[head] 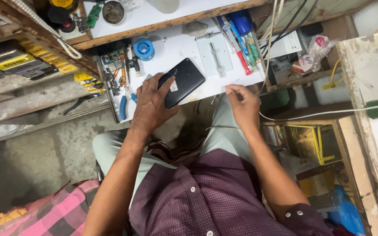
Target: The person sits at a repair bench and disassembles a smartphone. They pry open the phone, separate the back cover and battery assembly, and use a screwdriver to unscrew and remove internal components, placing parts on the workbench.
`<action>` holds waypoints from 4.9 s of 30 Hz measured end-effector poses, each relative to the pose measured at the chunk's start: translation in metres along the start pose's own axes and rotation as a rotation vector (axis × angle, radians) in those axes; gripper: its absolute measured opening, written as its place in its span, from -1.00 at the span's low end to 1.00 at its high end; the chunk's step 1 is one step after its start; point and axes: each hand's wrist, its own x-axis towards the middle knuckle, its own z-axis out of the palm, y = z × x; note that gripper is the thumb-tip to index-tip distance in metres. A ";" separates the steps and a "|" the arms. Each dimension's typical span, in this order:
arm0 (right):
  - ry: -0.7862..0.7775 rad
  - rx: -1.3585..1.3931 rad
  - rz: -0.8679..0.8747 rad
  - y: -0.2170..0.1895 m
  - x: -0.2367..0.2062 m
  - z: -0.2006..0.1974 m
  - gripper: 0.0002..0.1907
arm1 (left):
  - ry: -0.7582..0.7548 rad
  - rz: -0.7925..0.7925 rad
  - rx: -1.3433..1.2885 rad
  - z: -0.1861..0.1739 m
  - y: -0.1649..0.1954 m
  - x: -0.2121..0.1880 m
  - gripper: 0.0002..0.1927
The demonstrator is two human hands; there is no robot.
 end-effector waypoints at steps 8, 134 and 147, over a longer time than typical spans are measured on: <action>0.172 -0.241 -0.168 0.003 0.009 -0.019 -0.87 | -0.024 -0.012 0.049 -0.005 0.003 0.001 -0.14; 0.136 -0.703 -0.225 -0.006 0.074 -0.030 -0.92 | 0.124 -0.122 -0.342 -0.010 0.001 -0.004 -0.46; 0.184 -0.677 -0.160 -0.005 0.057 -0.033 -0.85 | 0.123 -0.111 -0.317 -0.008 -0.001 -0.005 -0.45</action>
